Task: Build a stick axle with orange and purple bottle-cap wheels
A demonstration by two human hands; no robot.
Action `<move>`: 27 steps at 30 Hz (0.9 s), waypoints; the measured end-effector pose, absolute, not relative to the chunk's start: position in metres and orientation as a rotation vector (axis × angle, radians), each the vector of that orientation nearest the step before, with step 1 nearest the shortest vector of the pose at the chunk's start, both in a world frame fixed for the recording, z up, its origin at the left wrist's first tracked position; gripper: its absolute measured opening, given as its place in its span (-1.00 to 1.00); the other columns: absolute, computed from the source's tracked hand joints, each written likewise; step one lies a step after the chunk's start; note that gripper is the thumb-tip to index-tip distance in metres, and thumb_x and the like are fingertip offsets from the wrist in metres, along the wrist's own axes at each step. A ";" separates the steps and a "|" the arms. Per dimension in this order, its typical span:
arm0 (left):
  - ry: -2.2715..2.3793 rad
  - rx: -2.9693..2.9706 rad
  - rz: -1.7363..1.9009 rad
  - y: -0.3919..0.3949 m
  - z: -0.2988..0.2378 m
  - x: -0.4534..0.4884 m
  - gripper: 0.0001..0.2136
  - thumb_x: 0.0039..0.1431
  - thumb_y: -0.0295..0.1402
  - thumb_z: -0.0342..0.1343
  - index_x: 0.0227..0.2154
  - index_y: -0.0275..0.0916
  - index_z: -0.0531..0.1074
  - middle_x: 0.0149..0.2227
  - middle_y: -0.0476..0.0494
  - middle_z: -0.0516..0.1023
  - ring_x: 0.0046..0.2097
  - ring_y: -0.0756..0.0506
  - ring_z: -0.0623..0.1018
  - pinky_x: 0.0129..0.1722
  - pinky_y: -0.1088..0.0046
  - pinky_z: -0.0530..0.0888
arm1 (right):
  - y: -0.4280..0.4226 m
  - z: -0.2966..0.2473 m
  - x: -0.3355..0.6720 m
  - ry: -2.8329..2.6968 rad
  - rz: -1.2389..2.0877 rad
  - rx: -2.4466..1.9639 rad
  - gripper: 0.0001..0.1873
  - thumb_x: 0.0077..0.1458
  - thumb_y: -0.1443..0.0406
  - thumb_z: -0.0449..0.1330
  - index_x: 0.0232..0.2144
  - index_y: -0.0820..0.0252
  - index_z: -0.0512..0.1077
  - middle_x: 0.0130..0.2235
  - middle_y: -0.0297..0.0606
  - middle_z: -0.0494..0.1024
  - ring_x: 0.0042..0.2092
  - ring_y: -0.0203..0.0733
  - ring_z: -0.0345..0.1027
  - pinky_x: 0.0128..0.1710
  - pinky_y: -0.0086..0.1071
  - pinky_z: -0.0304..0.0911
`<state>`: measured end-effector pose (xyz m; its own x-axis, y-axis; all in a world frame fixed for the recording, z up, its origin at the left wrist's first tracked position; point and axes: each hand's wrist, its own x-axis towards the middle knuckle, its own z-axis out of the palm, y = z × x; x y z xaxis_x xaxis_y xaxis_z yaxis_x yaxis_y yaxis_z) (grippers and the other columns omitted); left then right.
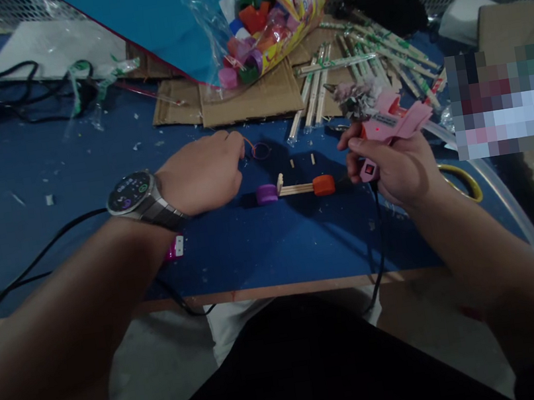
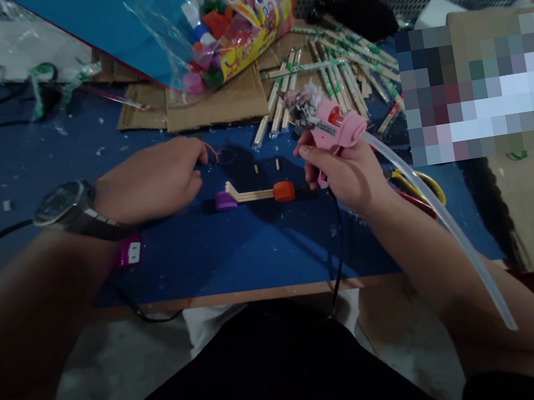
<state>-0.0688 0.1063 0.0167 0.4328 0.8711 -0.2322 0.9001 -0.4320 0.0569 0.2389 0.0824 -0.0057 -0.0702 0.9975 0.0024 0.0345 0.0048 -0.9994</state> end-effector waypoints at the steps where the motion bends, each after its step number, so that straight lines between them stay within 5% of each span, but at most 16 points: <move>1: 1.561 2.513 -0.255 0.107 0.016 -0.069 -0.67 0.36 -0.35 0.03 0.13 -0.27 0.43 0.10 -0.43 0.59 0.09 -0.41 0.65 0.01 0.09 0.56 | 0.083 -0.006 0.239 -1.290 1.243 -1.198 -0.72 0.09 0.13 0.57 -0.32 0.06 0.57 -0.35 -0.34 0.59 -0.49 -0.30 0.39 -0.59 -0.39 0.35; 16: 1.569 2.556 -0.346 0.111 0.022 -0.062 -0.66 0.40 -0.29 -0.04 0.12 -0.22 0.46 -0.02 -0.39 0.61 -0.09 -0.35 0.63 -0.17 0.10 0.50 | 0.082 -0.006 0.239 -1.287 1.248 -1.183 -0.76 0.08 0.17 0.54 -0.31 0.06 0.57 -0.32 -0.34 0.63 -0.48 -0.30 0.40 -0.59 -0.41 0.34; 27: 1.601 2.460 -0.211 0.108 0.018 -0.066 -0.58 0.36 -0.20 0.03 0.18 -0.27 0.44 0.02 -0.46 0.63 -0.04 -0.43 0.65 -0.15 0.08 0.50 | 0.082 -0.004 0.237 -1.285 1.247 -1.206 -0.69 0.06 0.11 0.58 -0.31 0.05 0.55 -0.29 -0.31 0.62 -0.47 -0.29 0.39 -0.59 -0.38 0.32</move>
